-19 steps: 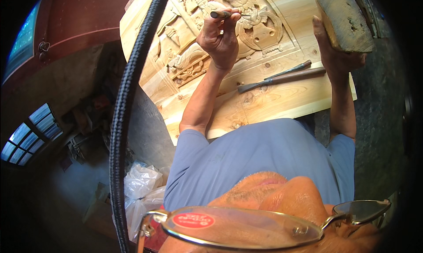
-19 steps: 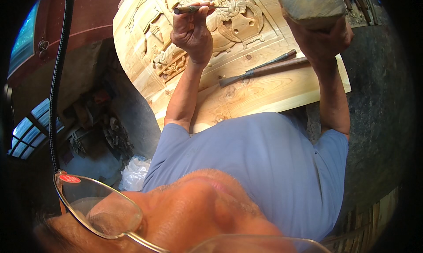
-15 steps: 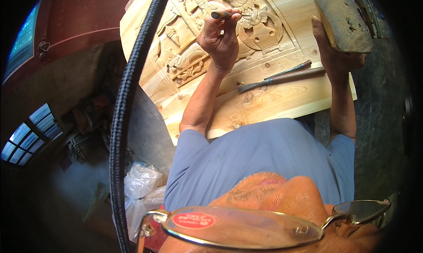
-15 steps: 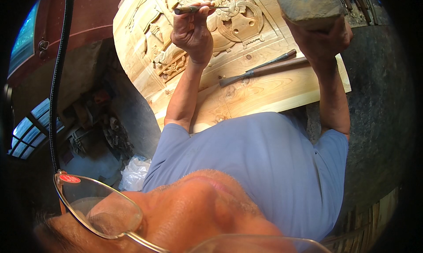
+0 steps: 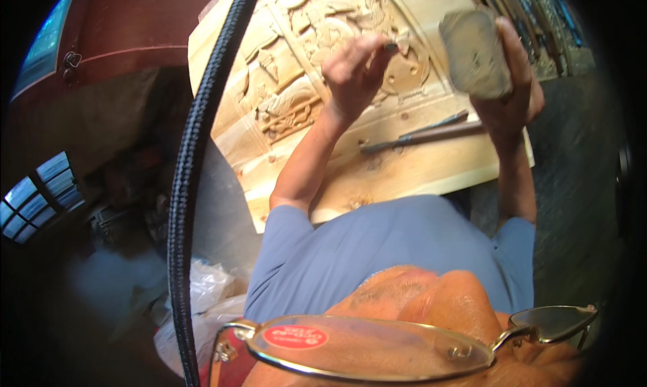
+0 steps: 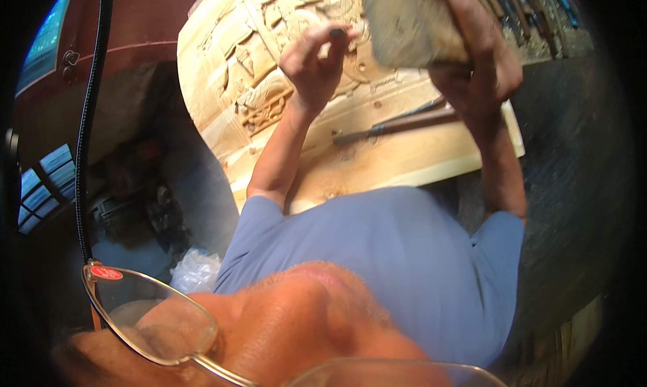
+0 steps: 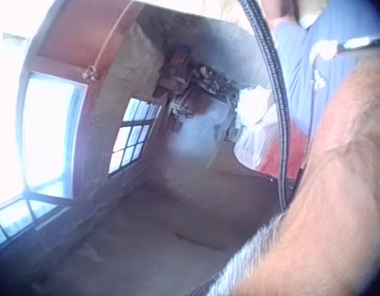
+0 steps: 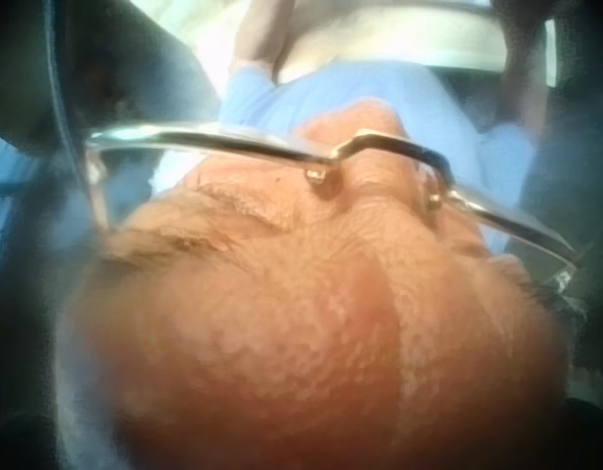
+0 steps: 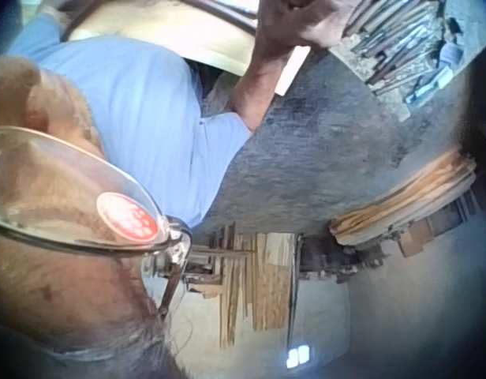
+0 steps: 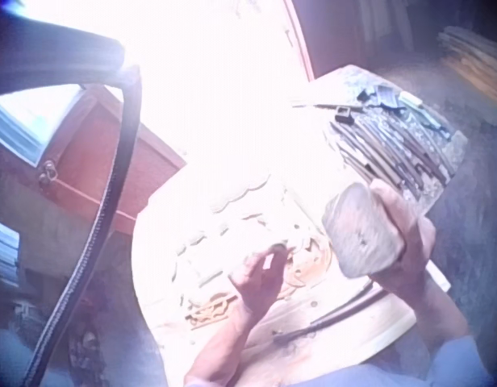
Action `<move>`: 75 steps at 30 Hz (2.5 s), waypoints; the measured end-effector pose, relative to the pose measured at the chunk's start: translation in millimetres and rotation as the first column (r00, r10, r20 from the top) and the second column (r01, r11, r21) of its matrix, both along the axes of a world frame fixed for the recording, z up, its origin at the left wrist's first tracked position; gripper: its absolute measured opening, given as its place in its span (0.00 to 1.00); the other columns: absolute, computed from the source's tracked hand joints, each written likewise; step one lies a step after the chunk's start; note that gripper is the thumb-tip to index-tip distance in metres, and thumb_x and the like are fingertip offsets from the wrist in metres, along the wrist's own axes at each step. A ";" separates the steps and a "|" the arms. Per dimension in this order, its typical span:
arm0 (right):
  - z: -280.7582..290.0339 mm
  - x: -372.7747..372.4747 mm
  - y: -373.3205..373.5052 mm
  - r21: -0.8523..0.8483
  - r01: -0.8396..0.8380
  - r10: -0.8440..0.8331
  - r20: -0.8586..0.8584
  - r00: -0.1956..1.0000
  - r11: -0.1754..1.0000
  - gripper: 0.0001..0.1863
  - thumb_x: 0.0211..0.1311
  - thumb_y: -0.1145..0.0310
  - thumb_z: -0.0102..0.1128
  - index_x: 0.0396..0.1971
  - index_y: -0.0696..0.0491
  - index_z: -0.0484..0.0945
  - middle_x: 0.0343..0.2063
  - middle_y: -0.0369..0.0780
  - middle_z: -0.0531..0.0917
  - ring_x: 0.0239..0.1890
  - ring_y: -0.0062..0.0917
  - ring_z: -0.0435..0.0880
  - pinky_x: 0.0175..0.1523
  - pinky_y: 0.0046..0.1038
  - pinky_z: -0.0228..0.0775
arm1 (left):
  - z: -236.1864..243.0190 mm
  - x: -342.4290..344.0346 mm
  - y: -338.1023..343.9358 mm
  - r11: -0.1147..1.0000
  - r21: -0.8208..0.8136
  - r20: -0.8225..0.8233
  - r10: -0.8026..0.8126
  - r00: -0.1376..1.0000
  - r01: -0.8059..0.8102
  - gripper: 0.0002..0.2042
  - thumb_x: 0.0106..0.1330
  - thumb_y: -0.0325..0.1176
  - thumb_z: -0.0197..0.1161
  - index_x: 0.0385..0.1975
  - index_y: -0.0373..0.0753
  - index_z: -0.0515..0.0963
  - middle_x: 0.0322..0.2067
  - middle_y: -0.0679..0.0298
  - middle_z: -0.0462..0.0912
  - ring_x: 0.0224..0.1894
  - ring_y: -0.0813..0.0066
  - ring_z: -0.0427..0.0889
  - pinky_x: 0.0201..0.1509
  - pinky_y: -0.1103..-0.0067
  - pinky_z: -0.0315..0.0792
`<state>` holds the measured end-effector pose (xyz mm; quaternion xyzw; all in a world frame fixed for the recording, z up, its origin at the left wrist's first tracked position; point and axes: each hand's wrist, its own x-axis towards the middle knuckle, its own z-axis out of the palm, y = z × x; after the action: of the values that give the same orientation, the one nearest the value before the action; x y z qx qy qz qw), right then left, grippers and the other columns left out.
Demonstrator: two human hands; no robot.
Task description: The person carves intricate patterns into a wooden panel using a chisel and a mallet, and later uses a smaller carving tool for fine details.
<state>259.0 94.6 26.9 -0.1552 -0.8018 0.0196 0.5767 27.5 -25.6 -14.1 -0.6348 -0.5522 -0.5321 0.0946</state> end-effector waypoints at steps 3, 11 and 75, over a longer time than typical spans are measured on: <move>22.8 -4.5 -10.5 0.046 -0.071 0.073 -0.054 0.996 0.996 0.31 0.66 0.55 0.72 0.63 0.57 0.78 0.54 0.51 0.87 0.56 0.43 0.89 0.57 0.37 0.85 | -3.5 -2.4 -2.4 0.999 0.046 -0.110 0.014 0.994 -0.009 0.09 0.64 0.28 0.75 0.40 0.39 0.83 0.34 0.58 0.88 0.29 0.66 0.87 0.29 0.76 0.79; 18.2 -14.9 -29.5 0.120 0.182 -0.210 0.291 0.933 0.976 0.29 0.63 0.69 0.70 0.65 0.34 0.82 0.52 0.38 0.87 0.51 0.33 0.89 0.50 0.33 0.80 | 14.8 11.6 -14.9 0.999 0.002 -0.138 0.040 0.990 -0.040 0.11 0.62 0.24 0.74 0.43 0.37 0.83 0.37 0.56 0.88 0.33 0.62 0.89 0.33 0.72 0.82; 58.5 -32.3 -21.1 0.062 0.113 -0.124 0.212 0.969 0.992 0.19 0.56 0.75 0.67 0.49 0.54 0.88 0.40 0.50 0.89 0.43 0.45 0.91 0.49 0.42 0.83 | 53.8 -10.8 8.3 0.939 -0.266 -0.062 -0.243 0.968 0.218 0.04 0.66 0.24 0.68 0.38 0.39 0.82 0.20 0.56 0.79 0.21 0.57 0.81 0.27 0.69 0.74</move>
<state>226.7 73.5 85.4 -0.1898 -0.8491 -0.0518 0.4903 16.7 -17.2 39.7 -0.7264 -0.5332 -0.4330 -0.0257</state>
